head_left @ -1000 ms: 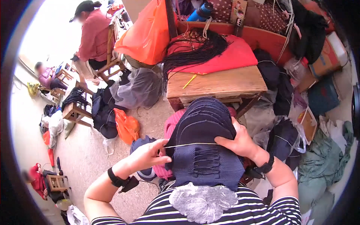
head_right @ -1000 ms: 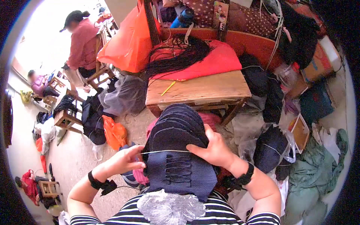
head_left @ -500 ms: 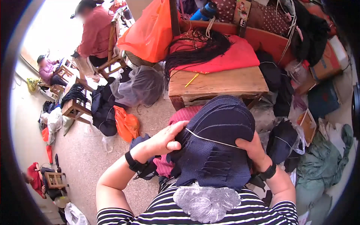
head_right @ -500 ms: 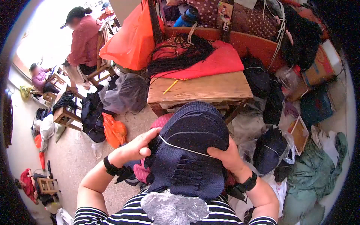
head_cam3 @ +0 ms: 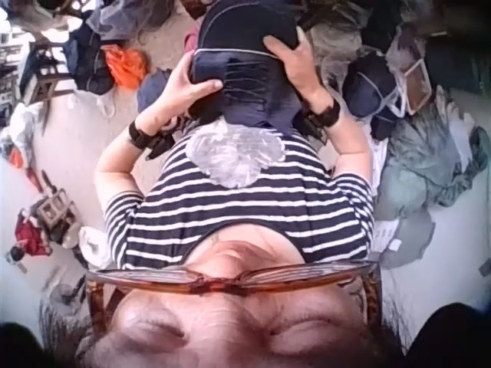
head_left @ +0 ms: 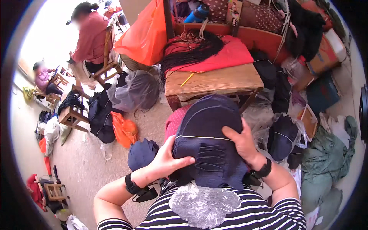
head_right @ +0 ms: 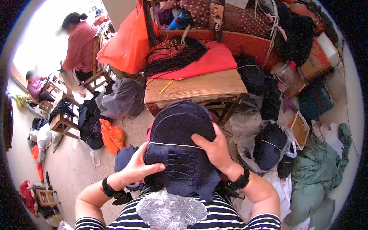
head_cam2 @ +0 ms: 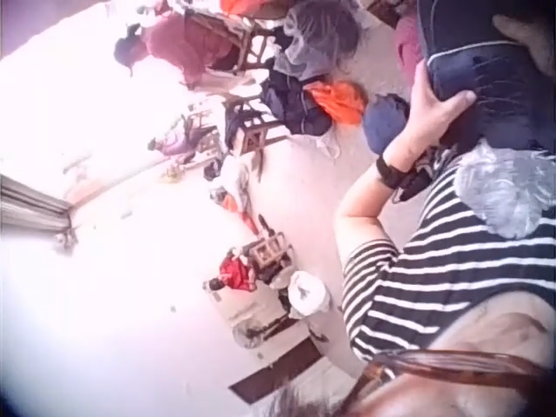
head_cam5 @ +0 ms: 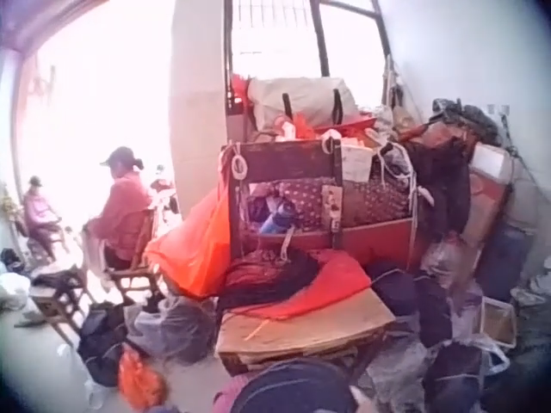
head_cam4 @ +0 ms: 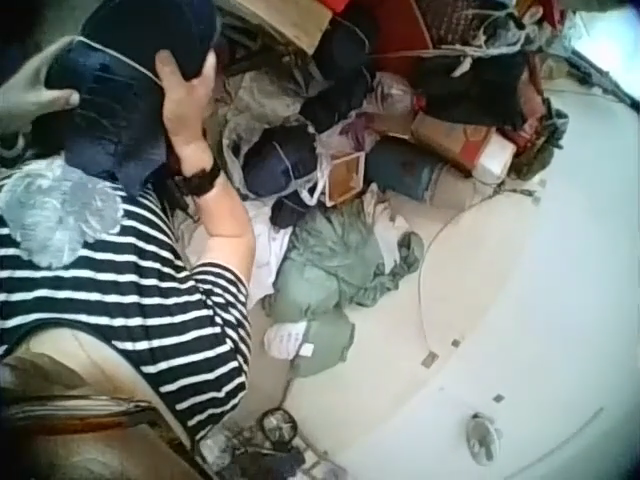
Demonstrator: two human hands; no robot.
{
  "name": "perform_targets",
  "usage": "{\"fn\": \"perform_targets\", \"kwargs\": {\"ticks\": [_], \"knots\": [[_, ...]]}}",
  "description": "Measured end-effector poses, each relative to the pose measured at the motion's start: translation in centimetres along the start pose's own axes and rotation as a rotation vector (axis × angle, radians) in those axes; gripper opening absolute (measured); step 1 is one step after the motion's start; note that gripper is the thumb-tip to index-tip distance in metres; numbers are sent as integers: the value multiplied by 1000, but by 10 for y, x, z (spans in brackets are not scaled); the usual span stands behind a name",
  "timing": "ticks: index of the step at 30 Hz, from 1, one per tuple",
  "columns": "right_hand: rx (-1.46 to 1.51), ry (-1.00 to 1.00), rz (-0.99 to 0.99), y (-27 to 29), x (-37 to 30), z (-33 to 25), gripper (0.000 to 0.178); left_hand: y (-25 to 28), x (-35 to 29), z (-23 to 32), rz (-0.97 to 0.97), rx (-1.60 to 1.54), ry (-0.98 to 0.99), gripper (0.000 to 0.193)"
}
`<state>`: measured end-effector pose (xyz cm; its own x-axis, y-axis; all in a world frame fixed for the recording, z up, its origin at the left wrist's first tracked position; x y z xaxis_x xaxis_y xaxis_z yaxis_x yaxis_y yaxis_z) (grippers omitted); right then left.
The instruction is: The person picks up a stack of shoe uppers, secures them with a rubber band, and then uses a yellow needle to thread a cord through the eyelets of a single upper.
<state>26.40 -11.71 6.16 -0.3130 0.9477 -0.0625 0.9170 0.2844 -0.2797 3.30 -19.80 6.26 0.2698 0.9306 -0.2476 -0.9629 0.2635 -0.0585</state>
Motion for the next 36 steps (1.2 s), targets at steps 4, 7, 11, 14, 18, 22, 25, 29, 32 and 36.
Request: {"fn": "perform_targets", "kwargs": {"ticks": [4, 7, 11, 14, 18, 22, 25, 29, 32, 36], "knots": [[-269, 54, -153, 16, 12, 5, 53, 10, 7, -15, 4, 17, 6, 68], [-514, 143, -248, 34, 12, 7, 61, 19, 14, -24, 0, 51, -13, 66], [-864, 208, -305, 43, 9, -5, 47, 23, 18, -27, 8, 75, 21, 64], [-730, 40, -137, 51, -1, -27, 31, 28, 22, -32, 41, 98, 27, 65], [-867, 99, -336, 27, -15, -46, 30, 27, 29, -24, 43, 200, 52, 64], [-565, -109, -400, 9, -4, -68, 28, 22, 28, -9, 79, 298, 64, 64], [-732, 101, -525, -11, -5, -78, 28, 24, 29, -5, 90, 382, 87, 63], [-970, 612, -534, -35, -17, -90, 25, 27, 30, -8, 115, 458, 76, 63], [-1081, 772, -607, -57, -30, -90, 30, 24, 31, -6, 141, 542, 59, 65], [-1026, 759, -780, -73, -28, -62, 27, 17, 37, 3, 123, 620, 93, 65]]}}
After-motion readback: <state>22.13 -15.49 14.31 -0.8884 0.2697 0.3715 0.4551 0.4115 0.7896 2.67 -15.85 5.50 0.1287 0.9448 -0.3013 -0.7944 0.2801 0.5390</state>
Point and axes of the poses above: each hand's wrist, its own x-axis towards the middle knuckle, its own y-axis out of the back of the hand, z = x × y, the point moved 4 cm from there along x, towards the middle knuckle, and after that the axes turned 4 degrees about -z, right-handed, at the moved point
